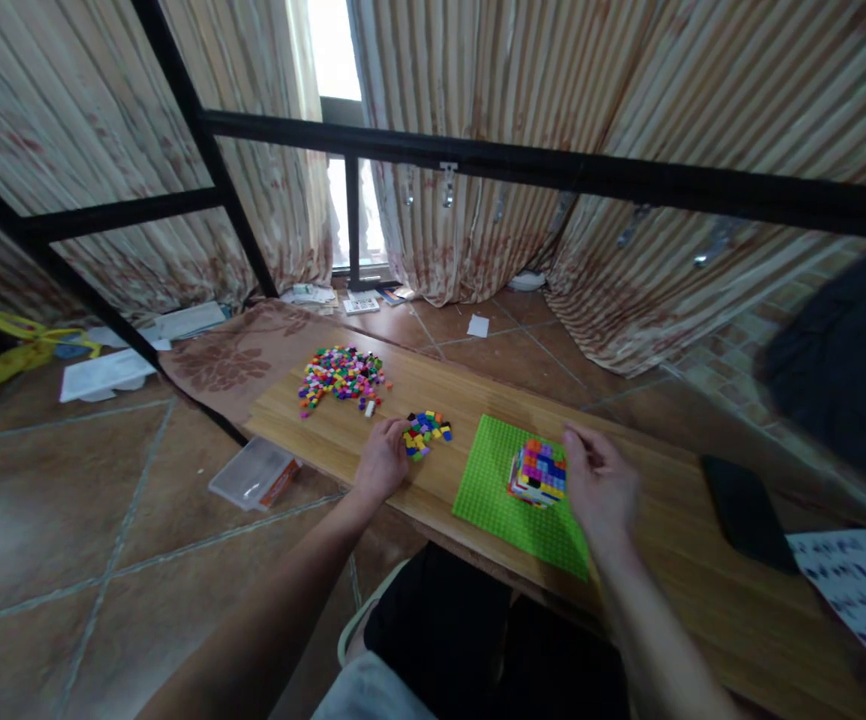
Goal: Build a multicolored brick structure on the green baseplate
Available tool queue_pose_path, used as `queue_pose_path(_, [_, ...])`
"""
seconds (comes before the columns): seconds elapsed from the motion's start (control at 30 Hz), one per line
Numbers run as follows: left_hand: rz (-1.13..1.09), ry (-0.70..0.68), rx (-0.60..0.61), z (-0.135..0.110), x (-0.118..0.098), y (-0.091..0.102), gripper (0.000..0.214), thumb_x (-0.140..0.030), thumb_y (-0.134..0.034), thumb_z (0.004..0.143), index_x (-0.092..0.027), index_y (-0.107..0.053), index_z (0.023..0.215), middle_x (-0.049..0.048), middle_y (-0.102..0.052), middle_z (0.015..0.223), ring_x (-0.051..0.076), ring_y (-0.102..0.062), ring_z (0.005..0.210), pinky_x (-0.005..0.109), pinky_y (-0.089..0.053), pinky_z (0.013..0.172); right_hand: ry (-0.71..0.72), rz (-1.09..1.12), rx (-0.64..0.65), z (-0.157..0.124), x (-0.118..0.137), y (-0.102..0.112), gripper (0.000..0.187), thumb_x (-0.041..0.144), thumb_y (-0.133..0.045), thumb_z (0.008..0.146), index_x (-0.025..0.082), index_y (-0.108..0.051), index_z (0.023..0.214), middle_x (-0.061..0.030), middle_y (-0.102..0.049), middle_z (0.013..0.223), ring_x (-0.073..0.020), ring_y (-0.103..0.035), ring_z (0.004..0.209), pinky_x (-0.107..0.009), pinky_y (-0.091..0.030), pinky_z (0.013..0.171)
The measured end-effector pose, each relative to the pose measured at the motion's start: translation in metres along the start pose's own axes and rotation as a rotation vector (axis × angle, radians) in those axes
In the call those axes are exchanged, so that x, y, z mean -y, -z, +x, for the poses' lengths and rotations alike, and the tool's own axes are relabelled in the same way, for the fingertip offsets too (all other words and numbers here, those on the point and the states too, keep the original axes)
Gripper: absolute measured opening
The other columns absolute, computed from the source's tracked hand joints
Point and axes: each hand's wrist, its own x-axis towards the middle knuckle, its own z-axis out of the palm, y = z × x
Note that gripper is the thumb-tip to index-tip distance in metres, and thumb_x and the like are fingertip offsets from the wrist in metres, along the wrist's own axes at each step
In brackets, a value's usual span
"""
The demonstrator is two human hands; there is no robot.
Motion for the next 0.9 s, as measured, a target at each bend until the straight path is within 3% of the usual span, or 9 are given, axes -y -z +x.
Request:
queue_pose_path(0.07, [0.002,0.008,-0.002,0.000,-0.002,0.001,0.039,-0.004,-0.043,0.084,-0.019,-0.062,0.114,0.0094,-0.064,0.113,0.022,-0.059,0.109,0.041,-0.051,0.098,0.095,0.050,0.057,-0.011,0.024,-0.008,0.032,0.044,-0.051,0.091,0.021,-0.071,0.100,-0.0089,-0.072,0.099,-0.0220,-0.066,0.088,-0.034,-0.050,0.081])
queue_pose_path(0.2, [0.006,0.032,0.009,0.000,-0.006,0.003,0.039,-0.004,-0.043,0.084,-0.018,-0.061,0.116,0.0103,-0.064,0.112,0.023,-0.059,0.108,0.040,-0.051,0.096,0.252,0.085,0.325,-0.039,0.053,-0.041,0.025,0.031,-0.048,0.092,0.024,-0.071,0.097,-0.0065,-0.071,0.096,-0.0207,-0.065,0.092,-0.034,-0.049,0.085])
queue_pose_path(0.37, [-0.014,0.035,0.004,0.000,-0.007,0.004,0.039,-0.004,-0.044,0.083,-0.018,-0.062,0.116,0.0114,-0.064,0.112,0.023,-0.059,0.108,0.041,-0.051,0.097,0.260,0.004,0.499,-0.060,0.050,-0.092,0.025,0.023,-0.047,0.091,0.024,-0.071,0.098,-0.0061,-0.069,0.096,-0.0222,-0.063,0.092,-0.037,-0.048,0.086])
queue_pose_path(0.53, [-0.035,0.024,0.003,-0.001,-0.005,0.003,0.040,-0.006,-0.044,0.083,-0.019,-0.061,0.118,0.0102,-0.064,0.111,0.023,-0.059,0.108,0.041,-0.051,0.097,0.303,-0.120,0.558,-0.060,0.048,-0.125,0.022,0.023,-0.054,0.087,0.025,-0.071,0.103,-0.0079,-0.067,0.101,-0.0258,-0.059,0.098,-0.040,-0.047,0.088])
queue_pose_path(0.67, [-0.040,0.023,0.015,0.000,-0.004,0.003,0.040,-0.006,-0.046,0.081,-0.019,-0.060,0.116,0.0098,-0.064,0.114,0.023,-0.058,0.111,0.041,-0.049,0.100,0.343,-0.188,0.553,-0.060,0.044,-0.136,0.022,0.021,-0.060,0.083,0.027,-0.071,0.101,-0.0079,-0.065,0.098,-0.0271,-0.057,0.097,-0.041,-0.047,0.087])
queue_pose_path(0.9, [-0.061,0.020,0.033,-0.001,-0.004,0.005,0.039,-0.006,-0.047,0.081,-0.018,-0.060,0.116,0.0101,-0.065,0.111,0.024,-0.058,0.111,0.041,-0.049,0.098,0.301,-0.177,0.504,-0.052,0.027,-0.127,0.023,0.016,-0.057,0.082,0.023,-0.070,0.100,-0.0079,-0.064,0.100,-0.0255,-0.056,0.099,-0.040,-0.045,0.091])
